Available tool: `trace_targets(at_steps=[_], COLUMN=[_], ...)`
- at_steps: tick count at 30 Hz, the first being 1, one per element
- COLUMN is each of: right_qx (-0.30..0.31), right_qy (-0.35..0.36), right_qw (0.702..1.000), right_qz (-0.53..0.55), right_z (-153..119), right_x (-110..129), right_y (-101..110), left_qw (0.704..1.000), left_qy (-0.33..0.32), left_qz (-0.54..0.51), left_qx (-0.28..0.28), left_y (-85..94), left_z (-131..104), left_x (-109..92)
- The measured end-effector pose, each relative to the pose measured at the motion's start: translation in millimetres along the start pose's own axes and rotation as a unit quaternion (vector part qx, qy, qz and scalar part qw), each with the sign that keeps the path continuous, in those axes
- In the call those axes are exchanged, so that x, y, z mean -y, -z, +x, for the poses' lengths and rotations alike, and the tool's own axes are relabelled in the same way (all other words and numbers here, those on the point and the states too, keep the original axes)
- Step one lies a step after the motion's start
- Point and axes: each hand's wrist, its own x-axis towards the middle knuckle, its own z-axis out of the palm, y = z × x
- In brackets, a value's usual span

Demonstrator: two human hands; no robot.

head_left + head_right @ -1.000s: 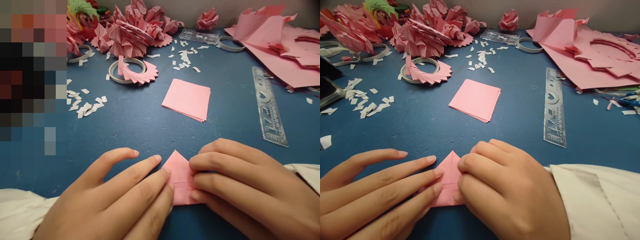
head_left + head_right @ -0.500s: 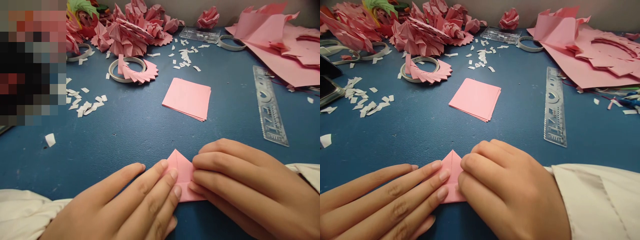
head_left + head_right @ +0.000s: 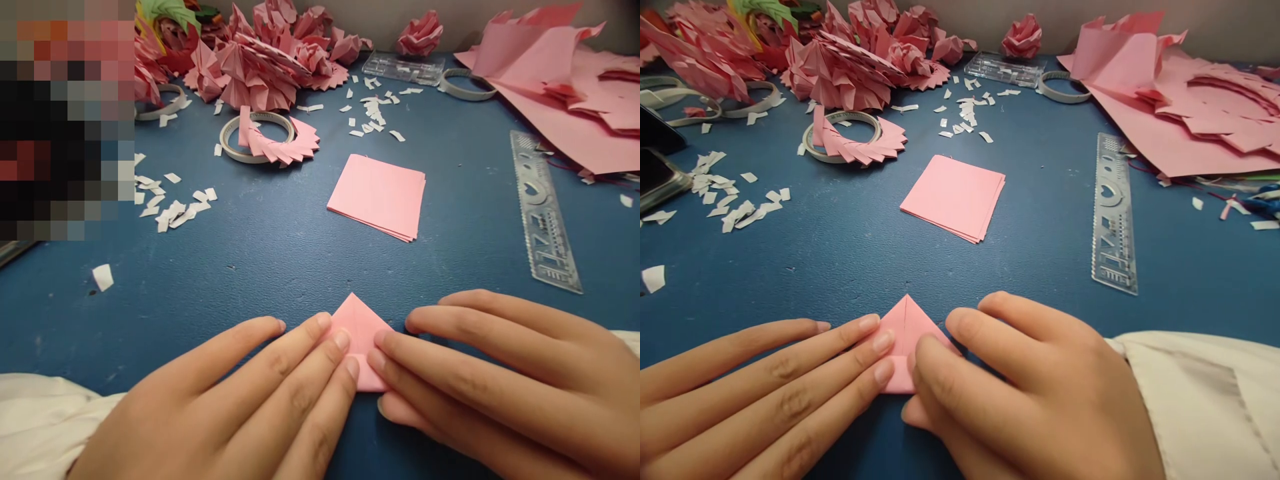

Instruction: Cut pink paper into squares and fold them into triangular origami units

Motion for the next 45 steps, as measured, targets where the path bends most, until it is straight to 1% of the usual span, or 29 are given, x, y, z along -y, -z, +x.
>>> trace_targets(at_steps=[3,7,11,13,15,17,19,22,25,28,31,35,40,45], right_qx=[-0.001,0.007,0.008,-0.001,-0.001,0.007,0.012,0.002,0.000,0.004,0.022,0.015,0.024,0.029], right_qy=[0.006,0.021,0.054,0.047,0.030,0.031,0.027,0.019,0.027,0.031,0.041,0.043,0.049,0.044], right_qw=[1.000,1.000,0.998,0.999,0.999,0.999,0.999,0.999,0.999,0.999,0.999,0.999,0.998,0.999], right_qz=[-0.007,-0.022,-0.029,-0.027,-0.023,-0.028,-0.039,-0.036,-0.031,-0.020,-0.017,-0.008,-0.006,-0.004], right_z=[1.6,4.9,3.9,2.2,1.4,1.8,2.5,2.7,2.5,3.2,4.7,5.6,5.9,6.7], right_x=[0.0,-3.0,-4.4,-3.4,-2.0,-1.3,-1.4,-2.0,-2.0,-2.1,-2.7,-3.0,-4.0,-6.1], right_y=[1.2,1.7,1.2,1.8,2.5,2.5,1.5,-0.7,-0.6,1.5,2.8,3.7,5.2,3.1], left_qw=[1.000,1.000,0.999,0.999,0.999,1.000,1.000,1.000,1.000,1.000,1.000,1.000,1.000,1.000], left_qy=[-0.011,-0.016,-0.035,-0.039,-0.030,-0.018,-0.011,-0.003,0.003,0.002,0.002,0.003,-0.017,-0.023], left_qz=[0.010,0.014,0.019,0.021,0.021,0.015,0.007,-0.001,0.000,0.004,0.003,-0.004,-0.006,0.002], left_qx=[0.011,0.004,0.007,0.005,0.005,0.010,0.005,-0.012,-0.017,-0.026,-0.021,-0.017,-0.001,0.021], left_y=[1.2,-1.2,-4.1,-3.7,-2.2,-0.7,-0.2,-1.5,-3.6,-4.4,-3.7,-1.8,-1.5,-2.0], left_z=[-2.0,-5.2,-8.9,-10.1,-10.1,-8.3,-5.0,1.9,7.0,7.0,4.6,2.4,-0.6,-2.5], left_x=[0.6,2.7,3.0,2.3,1.7,1.4,1.9,3.4,4.9,4.9,3.4,1.3,1.3,2.9])
